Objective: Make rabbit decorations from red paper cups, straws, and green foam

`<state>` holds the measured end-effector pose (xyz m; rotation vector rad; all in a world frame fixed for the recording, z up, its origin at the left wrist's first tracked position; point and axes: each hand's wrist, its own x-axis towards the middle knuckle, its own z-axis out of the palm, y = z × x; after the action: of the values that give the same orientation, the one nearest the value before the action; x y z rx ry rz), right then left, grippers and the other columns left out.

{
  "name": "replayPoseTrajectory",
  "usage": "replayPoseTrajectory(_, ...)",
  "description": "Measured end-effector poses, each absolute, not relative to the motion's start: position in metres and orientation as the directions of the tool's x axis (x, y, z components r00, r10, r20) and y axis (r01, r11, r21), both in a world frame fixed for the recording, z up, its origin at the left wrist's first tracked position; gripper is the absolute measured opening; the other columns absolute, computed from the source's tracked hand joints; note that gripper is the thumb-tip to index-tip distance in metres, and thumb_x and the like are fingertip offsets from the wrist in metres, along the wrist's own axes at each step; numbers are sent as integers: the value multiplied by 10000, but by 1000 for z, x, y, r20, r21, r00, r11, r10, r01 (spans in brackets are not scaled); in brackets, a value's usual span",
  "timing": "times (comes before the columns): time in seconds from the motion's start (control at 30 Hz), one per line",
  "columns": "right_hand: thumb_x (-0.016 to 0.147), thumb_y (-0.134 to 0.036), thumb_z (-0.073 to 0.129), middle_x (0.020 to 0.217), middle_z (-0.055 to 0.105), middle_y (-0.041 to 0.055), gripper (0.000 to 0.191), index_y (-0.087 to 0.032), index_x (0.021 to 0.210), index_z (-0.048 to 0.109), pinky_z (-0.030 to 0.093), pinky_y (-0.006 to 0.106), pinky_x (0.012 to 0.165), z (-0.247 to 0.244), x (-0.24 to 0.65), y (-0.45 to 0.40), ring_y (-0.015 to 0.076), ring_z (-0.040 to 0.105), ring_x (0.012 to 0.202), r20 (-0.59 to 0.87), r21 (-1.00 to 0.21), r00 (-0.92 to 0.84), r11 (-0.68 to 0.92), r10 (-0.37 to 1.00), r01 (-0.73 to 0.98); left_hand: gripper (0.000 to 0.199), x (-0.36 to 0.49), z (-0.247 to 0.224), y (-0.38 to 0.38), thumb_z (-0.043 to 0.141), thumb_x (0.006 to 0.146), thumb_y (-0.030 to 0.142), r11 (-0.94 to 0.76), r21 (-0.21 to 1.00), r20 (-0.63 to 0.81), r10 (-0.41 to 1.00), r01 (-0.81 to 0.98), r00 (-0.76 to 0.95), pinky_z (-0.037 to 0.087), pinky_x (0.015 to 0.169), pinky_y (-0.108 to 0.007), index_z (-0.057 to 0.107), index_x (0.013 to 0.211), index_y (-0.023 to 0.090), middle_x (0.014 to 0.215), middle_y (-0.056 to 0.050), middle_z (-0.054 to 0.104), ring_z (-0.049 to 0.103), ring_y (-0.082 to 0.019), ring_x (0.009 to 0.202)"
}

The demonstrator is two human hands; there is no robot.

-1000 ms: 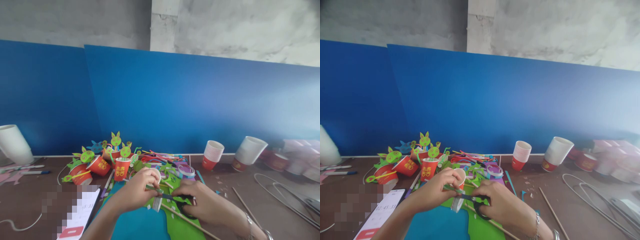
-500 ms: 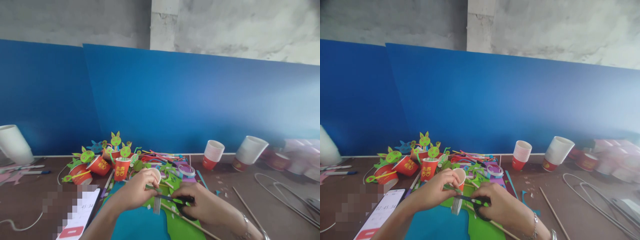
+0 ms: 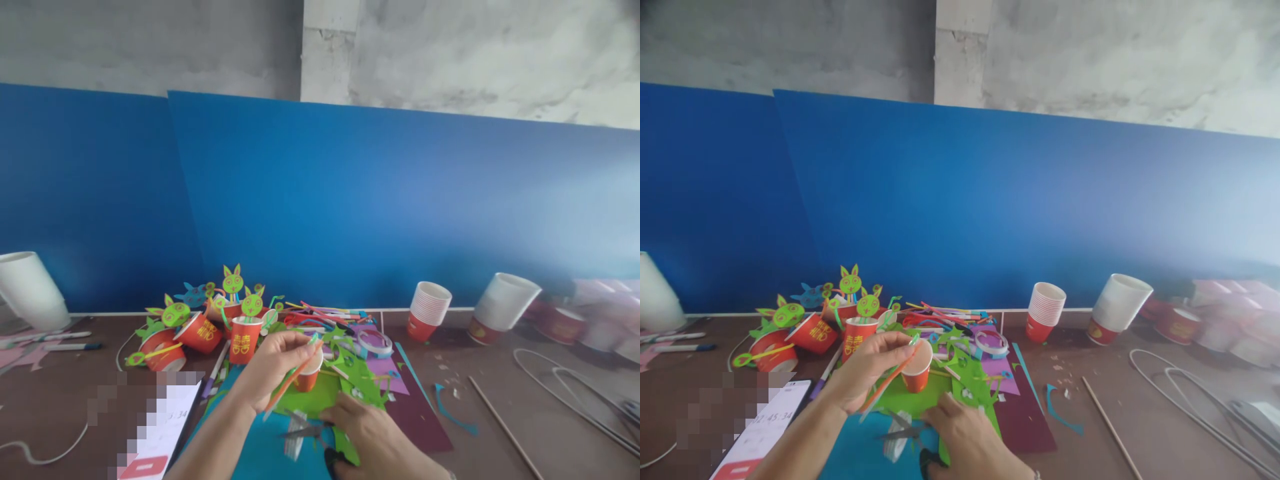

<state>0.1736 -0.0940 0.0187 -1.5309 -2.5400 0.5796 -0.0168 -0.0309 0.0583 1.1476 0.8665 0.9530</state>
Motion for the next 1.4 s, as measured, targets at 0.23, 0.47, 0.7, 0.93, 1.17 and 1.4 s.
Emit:
replayPoseTrajectory(0.23,619,-235,647,988,641,17,442,-252,1060,658,447,204,717,16,174,-90,162,599,830,-128,-613,-497,326,858,720,285,-20,62,-31,776,633,357,163,967,-107,958,-197,266,421,640,-221,646,801,167,752,-5,677,603,-128,695)
replayPoseTrajectory(0.47,618,-203,606,933,644,-6,396,-250,1008,657,415,210,662,24,175,-90,145,563,771,-100,-650,-451,285,887,705,284,-25,71,-32,786,588,286,241,881,-132,952,-408,278,418,570,-193,563,723,173,840,-5,692,547,-77,607)
replayPoseTrajectory(0.7,617,-190,583,900,663,19,390,-214,1003,628,414,233,660,13,175,-81,166,589,761,-68,-584,-380,273,922,765,262,-31,71,-28,784,603,268,230,851,-129,963,-472,237,421,544,-154,593,747,161,739,18,662,532,-49,577)
replayPoseTrajectory(0.93,662,-207,605,1025,667,94,301,-182,959,645,440,291,754,-14,150,-81,258,621,929,-176,-307,-235,173,956,936,407,-21,62,-28,841,534,256,228,868,-142,965,-442,220,412,580,-193,573,832,181,693,39,637,578,-88,627)
replayPoseTrajectory(1.17,578,-227,708,843,677,30,369,-212,945,668,402,243,611,-5,156,-76,207,603,773,-291,-451,-315,161,903,878,469,-12,48,-25,837,534,263,158,914,-97,980,-373,176,376,594,-203,600,927,165,605,60,600,583,-98,615)
replayPoseTrajectory(1.4,881,-394,450,559,525,-12,351,-162,684,624,314,229,474,29,158,-42,104,431,487,64,-899,-189,139,980,416,523,-3,46,-24,817,562,294,98,956,-57,987,-275,153,430,622,-238,537,986,170,660,28,656,622,-138,631)
